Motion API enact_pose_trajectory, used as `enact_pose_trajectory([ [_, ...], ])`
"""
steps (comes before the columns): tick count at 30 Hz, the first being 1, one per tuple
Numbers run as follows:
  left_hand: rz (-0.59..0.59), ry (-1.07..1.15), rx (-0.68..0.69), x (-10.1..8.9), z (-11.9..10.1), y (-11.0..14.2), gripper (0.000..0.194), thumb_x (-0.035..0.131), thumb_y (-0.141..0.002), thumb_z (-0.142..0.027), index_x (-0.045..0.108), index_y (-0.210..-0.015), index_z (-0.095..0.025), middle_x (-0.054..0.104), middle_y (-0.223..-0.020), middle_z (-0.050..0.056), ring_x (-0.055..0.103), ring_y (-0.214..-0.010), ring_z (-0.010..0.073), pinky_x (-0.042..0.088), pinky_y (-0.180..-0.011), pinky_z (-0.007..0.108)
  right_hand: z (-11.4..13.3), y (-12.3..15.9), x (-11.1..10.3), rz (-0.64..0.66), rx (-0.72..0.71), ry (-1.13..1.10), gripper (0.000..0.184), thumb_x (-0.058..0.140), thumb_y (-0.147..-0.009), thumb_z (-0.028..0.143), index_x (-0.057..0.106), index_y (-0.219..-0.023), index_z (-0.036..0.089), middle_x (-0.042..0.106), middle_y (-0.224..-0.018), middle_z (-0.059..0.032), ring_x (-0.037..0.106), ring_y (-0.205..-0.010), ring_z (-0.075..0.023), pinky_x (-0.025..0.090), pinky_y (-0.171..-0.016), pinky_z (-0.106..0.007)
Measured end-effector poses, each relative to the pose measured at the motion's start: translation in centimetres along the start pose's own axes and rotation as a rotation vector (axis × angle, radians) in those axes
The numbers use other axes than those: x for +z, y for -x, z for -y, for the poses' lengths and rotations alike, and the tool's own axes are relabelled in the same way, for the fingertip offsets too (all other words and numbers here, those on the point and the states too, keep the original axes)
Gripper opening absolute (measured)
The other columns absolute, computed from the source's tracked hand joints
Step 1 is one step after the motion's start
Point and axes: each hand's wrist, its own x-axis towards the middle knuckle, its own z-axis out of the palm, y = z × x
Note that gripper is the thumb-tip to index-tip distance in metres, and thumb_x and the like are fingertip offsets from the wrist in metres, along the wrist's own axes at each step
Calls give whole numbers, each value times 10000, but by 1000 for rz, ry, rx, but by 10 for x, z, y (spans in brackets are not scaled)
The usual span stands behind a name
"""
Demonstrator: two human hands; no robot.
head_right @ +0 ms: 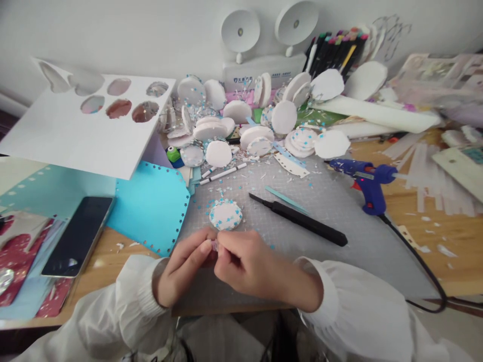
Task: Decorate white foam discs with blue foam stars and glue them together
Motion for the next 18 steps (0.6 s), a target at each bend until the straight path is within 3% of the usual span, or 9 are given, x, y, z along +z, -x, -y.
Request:
enact_pose_trajectory([
  [5,6,278,-52,4,6,0,323,397,-963,-378,404,-711,-176,322,-617,-43,290,-565,94,256,-518,238,0,-1,-1,21,79,-162,293,392,-874,143,268,-617,209,284,-526,74,288,-470,-60,236,-462,-221],
  [9,11,286,-22,4,7,1,327,413,-953,-395,417,-710,-176,322,-614,-42,289,-556,96,266,-523,243,4,-3,-8,75,35,-226,285,311,-914,168,304,-632,209,338,-539,61,333,-481,-71,278,-489,-230],
  [15,-2,96,-65,-2,2,-1,380,411,-933,-468,426,-688,-178,394,-631,-16,375,-603,121,329,-584,265,5,-4,-11,45,-103,48,198,441,-821,147,320,-680,217,396,-600,46,369,-540,-95,290,-520,-245],
  [18,11,29,-62,-3,4,-1,398,400,-939,-469,426,-672,-174,390,-629,-20,371,-604,117,327,-587,262,2,-5,-9,34,-125,165,194,411,-827,121,320,-690,223,414,-601,36,385,-538,-105,303,-524,-251],
])
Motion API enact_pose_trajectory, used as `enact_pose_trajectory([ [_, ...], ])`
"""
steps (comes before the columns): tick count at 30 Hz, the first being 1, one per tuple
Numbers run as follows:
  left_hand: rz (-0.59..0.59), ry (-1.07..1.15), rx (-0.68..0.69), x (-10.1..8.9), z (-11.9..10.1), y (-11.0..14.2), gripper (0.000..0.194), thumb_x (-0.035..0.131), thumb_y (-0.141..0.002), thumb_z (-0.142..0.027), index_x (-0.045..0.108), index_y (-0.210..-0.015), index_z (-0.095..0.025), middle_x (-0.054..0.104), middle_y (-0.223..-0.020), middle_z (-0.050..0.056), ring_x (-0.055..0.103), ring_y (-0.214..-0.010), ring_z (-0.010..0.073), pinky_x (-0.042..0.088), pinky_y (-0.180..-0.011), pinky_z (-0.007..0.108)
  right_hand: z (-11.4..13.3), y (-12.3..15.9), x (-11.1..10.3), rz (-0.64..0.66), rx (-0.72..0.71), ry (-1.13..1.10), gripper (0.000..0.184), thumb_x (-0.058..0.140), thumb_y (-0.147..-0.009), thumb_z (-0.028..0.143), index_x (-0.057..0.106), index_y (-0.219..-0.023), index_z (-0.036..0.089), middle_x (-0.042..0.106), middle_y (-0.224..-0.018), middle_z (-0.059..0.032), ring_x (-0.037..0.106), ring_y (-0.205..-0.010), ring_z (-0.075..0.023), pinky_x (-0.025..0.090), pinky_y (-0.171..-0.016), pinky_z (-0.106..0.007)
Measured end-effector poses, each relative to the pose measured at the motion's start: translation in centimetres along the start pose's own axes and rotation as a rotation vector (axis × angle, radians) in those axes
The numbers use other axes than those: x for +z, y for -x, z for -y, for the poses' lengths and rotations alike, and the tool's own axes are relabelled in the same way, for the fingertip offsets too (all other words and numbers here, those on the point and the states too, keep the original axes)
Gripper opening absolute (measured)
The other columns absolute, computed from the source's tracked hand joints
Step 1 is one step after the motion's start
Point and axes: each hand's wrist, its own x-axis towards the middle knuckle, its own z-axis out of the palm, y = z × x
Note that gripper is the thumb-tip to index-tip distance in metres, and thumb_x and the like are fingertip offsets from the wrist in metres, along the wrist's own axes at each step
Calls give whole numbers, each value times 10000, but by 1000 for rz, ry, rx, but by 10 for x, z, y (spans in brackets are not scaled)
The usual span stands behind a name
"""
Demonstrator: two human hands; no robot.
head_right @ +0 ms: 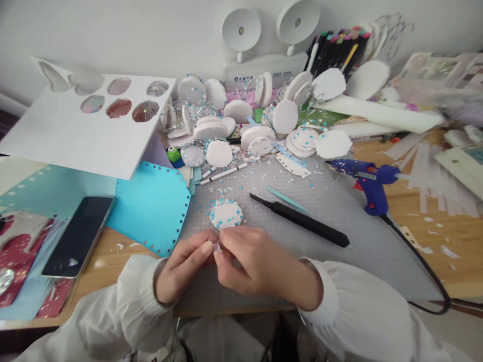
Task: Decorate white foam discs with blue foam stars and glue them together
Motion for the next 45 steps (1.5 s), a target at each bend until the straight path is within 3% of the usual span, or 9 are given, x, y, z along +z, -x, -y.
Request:
enact_pose_trajectory([
  [8,-18,-181,84,4,3,2,359,334,-979,-398,402,-700,-183,394,-631,-30,377,-589,110,328,-569,254,-1,3,5,88,34,82,155,351,-828,117,363,-709,217,493,-614,14,466,-547,-112,328,-532,-245],
  [13,1,-278,215,3,5,2,277,316,-983,-292,395,-738,-190,412,-624,-28,407,-567,112,336,-548,249,-1,5,10,78,88,50,148,370,-799,119,334,-696,219,460,-596,33,438,-525,-98,290,-514,-241],
  [19,27,-345,252,0,10,2,234,329,-971,-245,407,-757,-190,428,-611,-27,425,-556,114,346,-535,242,-2,4,10,142,157,-12,146,368,-787,129,310,-685,217,402,-573,52,381,-492,-85,247,-495,-245],
  [24,38,-347,169,-1,8,1,284,312,-981,-298,450,-766,-177,484,-646,-7,448,-579,118,364,-551,246,-4,2,9,130,176,-78,165,380,-801,130,310,-680,217,382,-572,60,358,-493,-79,255,-490,-230],
  [27,38,-339,106,-2,5,0,316,339,-976,-346,459,-743,-171,478,-650,-8,443,-593,118,363,-573,250,-2,0,7,128,168,-101,150,359,-842,137,356,-715,214,446,-608,44,418,-533,-90,311,-517,-224],
  [30,-1,-247,76,-1,3,-1,363,334,-978,-375,433,-693,-173,418,-624,-25,397,-587,109,345,-575,248,-1,-1,4,97,89,-63,163,331,-880,141,399,-749,208,522,-674,8,480,-604,-111,364,-580,-239],
  [36,-40,-29,-45,2,4,-3,439,370,-947,-484,407,-637,-175,337,-587,-40,312,-569,101,311,-544,243,-4,0,4,52,21,30,142,378,-873,149,410,-746,206,528,-659,5,471,-588,-120,355,-559,-252],
  [41,-25,-26,-39,3,5,-4,440,396,-936,-491,416,-634,-171,352,-596,-38,326,-574,100,323,-547,237,-5,2,8,74,27,125,159,327,-860,134,434,-762,199,576,-651,-24,522,-586,-138,378,-559,-262],
  [45,10,-188,48,2,6,-3,374,342,-970,-397,463,-706,-162,452,-644,-12,415,-607,115,358,-581,243,-4,4,11,127,78,162,156,308,-844,142,440,-777,192,597,-640,-39,538,-560,-143,356,-527,-260],
])
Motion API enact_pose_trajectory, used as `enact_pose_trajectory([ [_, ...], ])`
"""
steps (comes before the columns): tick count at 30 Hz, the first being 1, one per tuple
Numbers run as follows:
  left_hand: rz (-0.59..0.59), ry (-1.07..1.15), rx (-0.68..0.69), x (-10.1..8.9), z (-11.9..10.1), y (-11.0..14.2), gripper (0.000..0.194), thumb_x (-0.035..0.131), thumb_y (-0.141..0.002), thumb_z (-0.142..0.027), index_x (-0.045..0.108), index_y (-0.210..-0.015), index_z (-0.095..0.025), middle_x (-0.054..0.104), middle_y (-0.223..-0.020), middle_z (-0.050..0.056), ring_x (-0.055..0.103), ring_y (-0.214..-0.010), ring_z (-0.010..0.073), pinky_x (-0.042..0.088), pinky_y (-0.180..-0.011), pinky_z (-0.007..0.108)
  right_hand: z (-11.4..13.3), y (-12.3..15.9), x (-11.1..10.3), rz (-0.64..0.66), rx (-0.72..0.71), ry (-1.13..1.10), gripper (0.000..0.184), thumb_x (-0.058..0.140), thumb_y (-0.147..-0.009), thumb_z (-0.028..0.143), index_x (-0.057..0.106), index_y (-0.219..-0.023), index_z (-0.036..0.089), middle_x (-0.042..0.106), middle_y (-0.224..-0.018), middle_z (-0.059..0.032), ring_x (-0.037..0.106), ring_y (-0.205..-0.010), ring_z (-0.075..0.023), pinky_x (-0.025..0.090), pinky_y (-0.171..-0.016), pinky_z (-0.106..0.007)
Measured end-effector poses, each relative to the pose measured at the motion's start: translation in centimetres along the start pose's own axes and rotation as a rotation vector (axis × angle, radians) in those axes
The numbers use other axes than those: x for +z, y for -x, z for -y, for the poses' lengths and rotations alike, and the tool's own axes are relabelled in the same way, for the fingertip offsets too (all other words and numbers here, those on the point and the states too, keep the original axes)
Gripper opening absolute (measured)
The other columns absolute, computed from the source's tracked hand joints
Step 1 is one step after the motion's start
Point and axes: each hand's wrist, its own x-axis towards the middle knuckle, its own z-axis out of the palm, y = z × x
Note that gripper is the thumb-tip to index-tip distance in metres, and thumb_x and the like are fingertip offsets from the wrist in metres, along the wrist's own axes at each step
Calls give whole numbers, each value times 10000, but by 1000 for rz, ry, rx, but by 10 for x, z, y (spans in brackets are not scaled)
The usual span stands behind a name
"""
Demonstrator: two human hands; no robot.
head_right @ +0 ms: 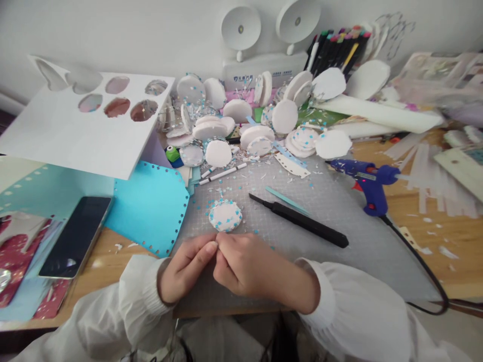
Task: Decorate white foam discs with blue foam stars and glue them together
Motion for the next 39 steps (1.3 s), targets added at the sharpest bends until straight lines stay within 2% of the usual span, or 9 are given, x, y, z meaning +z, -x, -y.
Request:
enact_pose_trajectory([
  [5,36,-174,137,-2,0,2,298,317,-977,-296,448,-741,-170,475,-637,-7,445,-576,118,360,-556,240,2,2,2,7,19,-34,118,323,-800,141,385,-729,212,536,-576,3,490,-495,-124,295,-494,-256],
  [10,56,-272,184,-4,2,3,276,310,-969,-274,439,-746,-175,500,-631,6,468,-555,122,366,-532,236,2,1,3,1,40,-105,118,339,-789,138,343,-702,218,484,-570,24,437,-491,-109,274,-500,-252],
  [16,-4,-362,281,-2,13,4,274,310,-966,-275,440,-744,-179,490,-617,-5,454,-530,112,340,-507,229,1,0,4,10,80,-287,144,361,-810,140,335,-688,212,409,-568,51,383,-488,-84,253,-489,-232],
  [21,-8,-384,318,-3,19,6,273,321,-967,-289,442,-749,-178,473,-618,-15,440,-526,107,320,-500,232,-1,-2,5,27,108,-427,178,378,-811,132,322,-662,212,363,-551,63,340,-487,-79,248,-481,-227],
  [25,-3,-243,269,-6,11,3,296,323,-977,-297,428,-727,-176,429,-610,-26,401,-536,102,301,-506,234,-2,-5,-1,42,107,-536,206,350,-852,150,348,-654,208,402,-560,54,370,-506,-83,287,-499,-227],
  [29,77,133,73,-10,6,0,421,319,-979,-421,367,-633,-184,332,-554,-53,309,-496,86,278,-483,229,0,-6,-12,132,100,-683,301,291,-905,178,367,-615,202,445,-540,43,418,-510,-80,339,-530,-220],
  [32,156,348,-19,-10,9,0,482,377,-942,-511,358,-588,-183,315,-520,-62,279,-466,73,250,-455,224,1,-6,-17,103,127,-648,240,381,-882,200,381,-642,202,410,-543,57,381,-498,-76,307,-490,-214],
  [35,202,364,-19,-10,12,0,494,430,-925,-513,395,-574,-166,349,-517,-53,303,-472,68,252,-465,220,2,-6,-18,54,108,-544,194,456,-848,189,371,-675,206,343,-542,79,314,-479,-68,250,-457,-211],
  [39,226,305,29,-12,10,0,491,411,-939,-492,406,-576,-161,372,-519,-47,332,-478,68,269,-475,213,2,-4,-20,84,29,-500,183,416,-868,166,360,-699,206,358,-566,73,327,-494,-66,259,-476,-206],
])
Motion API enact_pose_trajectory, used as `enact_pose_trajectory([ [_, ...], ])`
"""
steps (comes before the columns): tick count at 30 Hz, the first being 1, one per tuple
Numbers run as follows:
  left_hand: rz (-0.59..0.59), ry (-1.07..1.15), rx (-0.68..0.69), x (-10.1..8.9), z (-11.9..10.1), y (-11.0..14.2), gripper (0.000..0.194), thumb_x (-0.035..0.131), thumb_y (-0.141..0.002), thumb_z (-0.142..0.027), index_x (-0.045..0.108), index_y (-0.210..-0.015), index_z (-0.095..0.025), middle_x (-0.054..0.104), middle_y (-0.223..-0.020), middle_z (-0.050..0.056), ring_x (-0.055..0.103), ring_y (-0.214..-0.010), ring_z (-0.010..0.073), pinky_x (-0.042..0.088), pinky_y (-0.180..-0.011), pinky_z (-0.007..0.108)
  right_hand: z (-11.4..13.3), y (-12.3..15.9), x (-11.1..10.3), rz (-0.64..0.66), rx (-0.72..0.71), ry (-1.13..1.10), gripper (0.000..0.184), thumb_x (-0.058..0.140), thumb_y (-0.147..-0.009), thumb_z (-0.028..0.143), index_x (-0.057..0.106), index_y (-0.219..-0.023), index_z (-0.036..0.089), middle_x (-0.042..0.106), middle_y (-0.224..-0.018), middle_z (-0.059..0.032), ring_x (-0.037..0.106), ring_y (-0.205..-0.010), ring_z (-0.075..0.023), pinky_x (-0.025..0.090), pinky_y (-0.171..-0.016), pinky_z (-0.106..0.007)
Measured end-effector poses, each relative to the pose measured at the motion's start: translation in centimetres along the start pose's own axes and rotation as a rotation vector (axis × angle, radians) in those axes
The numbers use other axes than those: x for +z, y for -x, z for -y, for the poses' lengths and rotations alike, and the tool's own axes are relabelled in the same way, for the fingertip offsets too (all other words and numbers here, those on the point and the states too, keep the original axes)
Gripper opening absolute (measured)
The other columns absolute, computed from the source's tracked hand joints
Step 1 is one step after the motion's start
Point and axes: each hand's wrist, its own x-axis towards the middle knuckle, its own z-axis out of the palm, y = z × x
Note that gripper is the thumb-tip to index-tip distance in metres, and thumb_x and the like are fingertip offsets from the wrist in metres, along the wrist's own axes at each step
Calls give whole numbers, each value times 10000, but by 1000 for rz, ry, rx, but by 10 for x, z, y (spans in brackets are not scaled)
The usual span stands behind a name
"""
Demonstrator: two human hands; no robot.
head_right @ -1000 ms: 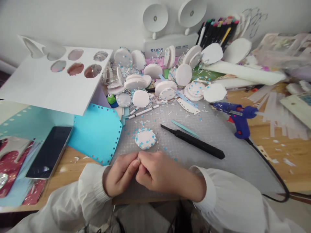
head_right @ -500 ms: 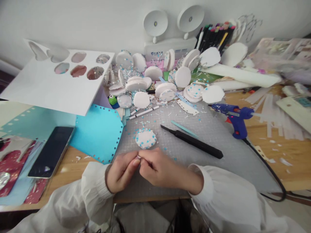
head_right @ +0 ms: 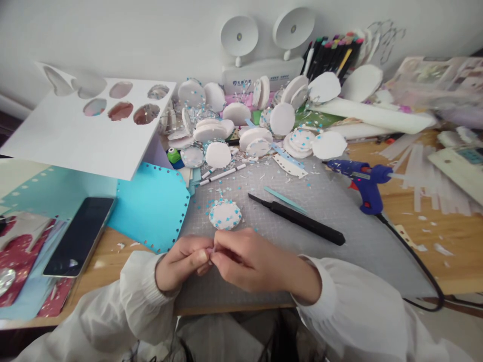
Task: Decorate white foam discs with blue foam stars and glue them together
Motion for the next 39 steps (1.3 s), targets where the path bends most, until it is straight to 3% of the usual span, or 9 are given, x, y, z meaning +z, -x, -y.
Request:
enact_pose_trajectory([
  [5,-29,-274,92,1,-7,0,456,364,-965,-445,403,-605,-169,379,-547,-41,360,-499,80,285,-483,211,-3,4,3,4,10,149,138,416,-797,124,338,-725,213,383,-582,68,351,-497,-71,252,-490,-218],
  [10,-48,-627,290,0,-4,0,352,298,-984,-365,409,-706,-182,419,-597,-23,398,-532,108,310,-502,227,-8,4,9,39,-11,300,138,398,-792,150,313,-708,219,396,-587,52,368,-506,-89,237,-503,-247],
  [15,-25,-765,368,-1,2,0,329,254,-987,-342,398,-732,-191,454,-595,-8,419,-508,120,324,-493,237,-11,5,13,23,-26,331,148,382,-803,158,298,-697,220,379,-574,52,358,-500,-91,221,-501,-258],
  [22,-21,-754,372,-1,0,-1,324,247,-987,-343,382,-732,-195,432,-590,-17,406,-506,120,319,-491,238,-7,4,12,-12,-1,257,173,376,-810,139,314,-664,207,365,-558,60,354,-500,-74,222,-502,-242],
  [32,-47,-526,242,1,-7,1,336,274,-984,-349,379,-706,-192,399,-613,-26,385,-535,110,313,-513,228,-5,0,9,-27,20,29,252,370,-871,158,295,-635,208,330,-542,69,321,-487,-68,243,-488,-227],
  [39,-49,-346,181,2,-10,-2,387,283,-992,-359,431,-692,-166,387,-601,-30,377,-543,94,324,-528,217,-1,1,3,-66,-79,200,174,429,-847,178,344,-699,214,417,-593,48,381,-522,-89,285,-517,-233],
])
